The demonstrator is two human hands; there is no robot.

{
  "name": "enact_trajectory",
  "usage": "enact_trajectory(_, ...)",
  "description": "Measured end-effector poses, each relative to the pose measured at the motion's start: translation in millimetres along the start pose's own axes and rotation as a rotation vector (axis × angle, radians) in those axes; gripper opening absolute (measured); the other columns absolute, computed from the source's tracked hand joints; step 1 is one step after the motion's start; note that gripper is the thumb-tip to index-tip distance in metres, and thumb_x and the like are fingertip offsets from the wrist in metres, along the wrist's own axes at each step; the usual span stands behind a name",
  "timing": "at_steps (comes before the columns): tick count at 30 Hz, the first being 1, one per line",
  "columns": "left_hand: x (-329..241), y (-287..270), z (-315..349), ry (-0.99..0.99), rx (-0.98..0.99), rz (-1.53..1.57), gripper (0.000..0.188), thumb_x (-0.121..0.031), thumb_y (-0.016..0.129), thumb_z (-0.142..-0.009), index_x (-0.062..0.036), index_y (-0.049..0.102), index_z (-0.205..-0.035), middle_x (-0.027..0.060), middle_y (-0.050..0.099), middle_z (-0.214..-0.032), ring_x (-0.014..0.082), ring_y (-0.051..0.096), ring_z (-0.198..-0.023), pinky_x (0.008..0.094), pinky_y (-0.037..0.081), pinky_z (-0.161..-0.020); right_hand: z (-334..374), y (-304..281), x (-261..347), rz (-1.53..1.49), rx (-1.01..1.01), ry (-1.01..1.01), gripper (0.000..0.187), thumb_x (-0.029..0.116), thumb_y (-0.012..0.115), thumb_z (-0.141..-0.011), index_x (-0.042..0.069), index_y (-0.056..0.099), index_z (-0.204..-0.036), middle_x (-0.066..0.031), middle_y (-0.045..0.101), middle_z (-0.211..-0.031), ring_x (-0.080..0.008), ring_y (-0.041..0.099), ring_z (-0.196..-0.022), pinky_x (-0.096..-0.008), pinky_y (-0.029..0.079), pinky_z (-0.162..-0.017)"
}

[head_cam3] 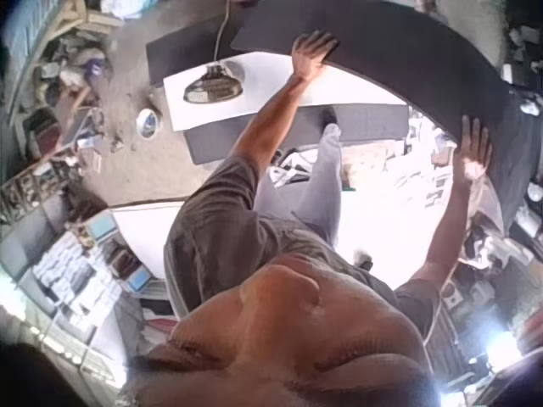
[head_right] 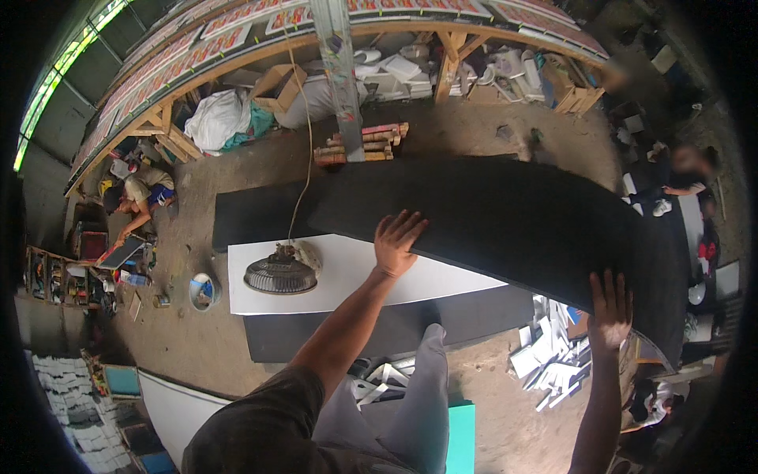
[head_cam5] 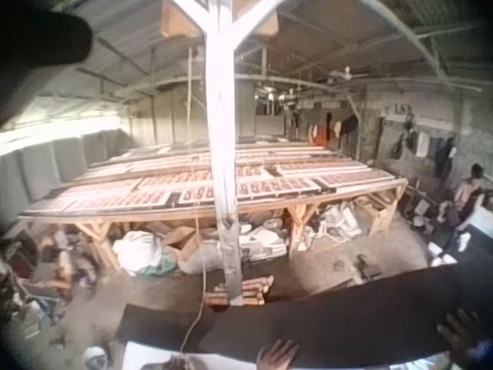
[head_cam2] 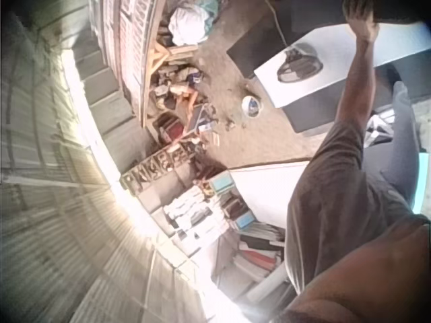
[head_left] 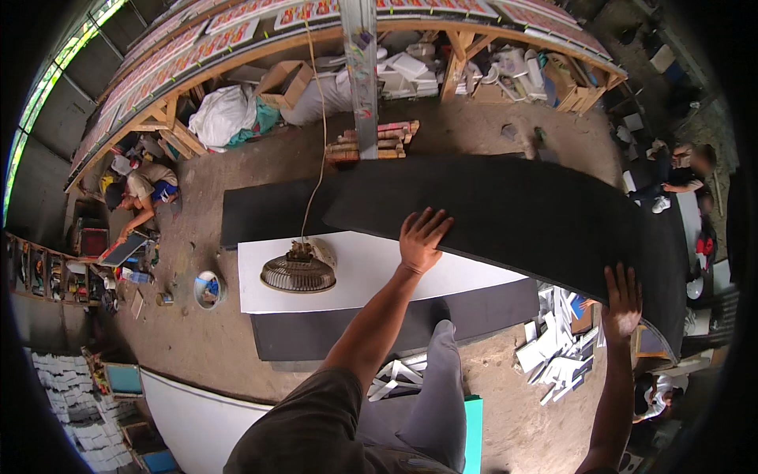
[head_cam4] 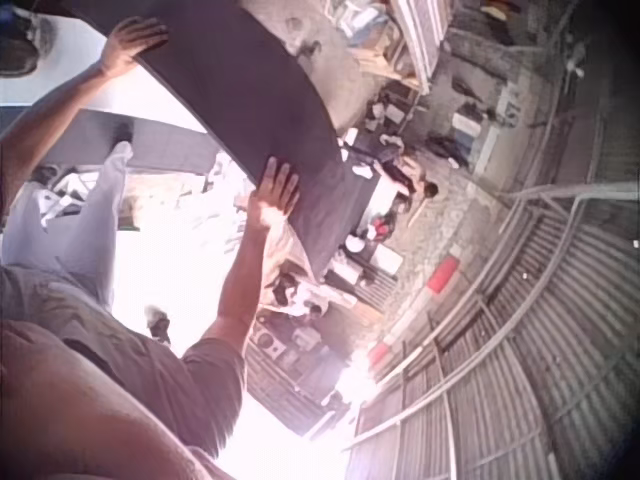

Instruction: The person moves and stacks various building materials in a workshop. They pick up and place wooden planks and dark strips, then handle a white sheet and a green sheet. The person repeatedly lifts and places a large black sheet onto a white surface, adjusting its position multiple times.

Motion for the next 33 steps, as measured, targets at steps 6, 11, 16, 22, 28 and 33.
enact_trajectory(6,61.1,55.0,11.1,-0.142,-0.107,-0.179,0.038,-0.018,0.07,-0.089,-0.0257,0.071,-0.126,-0.0015,0.07,-0.134,0.0248,0.063,-0.129,0.0488,0.039,-0.111,-98.1,99.4,12.3,-0.009,-0.087,-0.198,0.067,0.009,0.059,-0.085,0.022,0.055,-0.15,-0.0069,0.05,-0.158,-0.036,0.044,-0.147,-0.0577,0.037,-0.118)
enact_trajectory(11,102.8,91.0,21.1,-0.242,-0.1,-0.266,0.033,-0.033,0.055,-0.102,-0.0263,0.071,-0.13,-0.0015,0.07,-0.134,0.0238,0.062,-0.132,0.0468,0.034,-0.115,-163.8,174.6,26.3,-0.114,-0.117,-0.32,0.054,0.015,0.057,-0.092,0.025,0.062,-0.144,-0.0052,0.054,-0.155,-0.0384,0.048,-0.144,-0.0624,0.04,-0.115)
enact_trajectory(16,140.3,106.4,27.1,-0.29,-0.091,-0.388,0.034,-0.026,0.066,-0.096,-0.024,0.072,-0.129,0.0004,0.07,-0.135,0.0235,0.06,-0.134,0.0463,0.032,-0.117,-214.4,235.1,48.5,-0.221,-0.122,-0.397,0.057,0.011,0.058,-0.091,0.025,0.061,-0.146,-0.0049,0.054,-0.156,-0.0386,0.049,-0.144,-0.0615,0.04,-0.116)
enact_trajectory(22,178.6,107.2,44.6,-0.314,-0.028,-0.536,0.039,-0.017,0.068,-0.093,-0.0263,0.07,-0.131,-0.0007,0.07,-0.136,0.0238,0.06,-0.134,0.0466,0.033,-0.115,-250.2,315.8,94.4,-0.396,-0.192,-0.44,0.06,0.005,0.062,-0.086,0.025,0.064,-0.144,-0.0054,0.057,-0.152,-0.0371,0.051,-0.142,-0.0614,0.044,-0.111)
enact_trajectory(28,210.2,111.7,66.8,-0.346,0.11,-0.641,0.047,-0.013,0.07,-0.086,-0.025,0.07,-0.131,0.0006,0.067,-0.14,0.0261,0.058,-0.136,0.049,0.037,-0.112,-253.3,400.7,157.7,-0.531,-0.197,-0.424,0.067,0.002,0.063,-0.082,0.027,0.063,-0.144,-0.0013,0.055,-0.155,-0.0341,0.052,-0.142,-0.0604,0.045,-0.109)
enact_trajectory(33,196.5,159.7,63.6,-0.293,0.372,-0.54,0.062,-0.011,0.073,-0.082,-0.0275,0.063,-0.14,0.0047,0.06,-0.148,0.0307,0.05,-0.143,0.0556,0.038,-0.115,-242.7,452.1,221.5,-0.607,-0.118,-0.396,0.065,0.001,0.064,-0.088,0.036,0.063,-0.143,0.0051,0.055,-0.154,-0.0289,0.057,-0.138,-0.0565,0.047,-0.108)
Point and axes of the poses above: each hand's wrist, its own z-axis away from the middle knuckle, its own y-axis out of the palm, x = y × z, the point moved 1 cm from there along -z, towards the middle knuckle
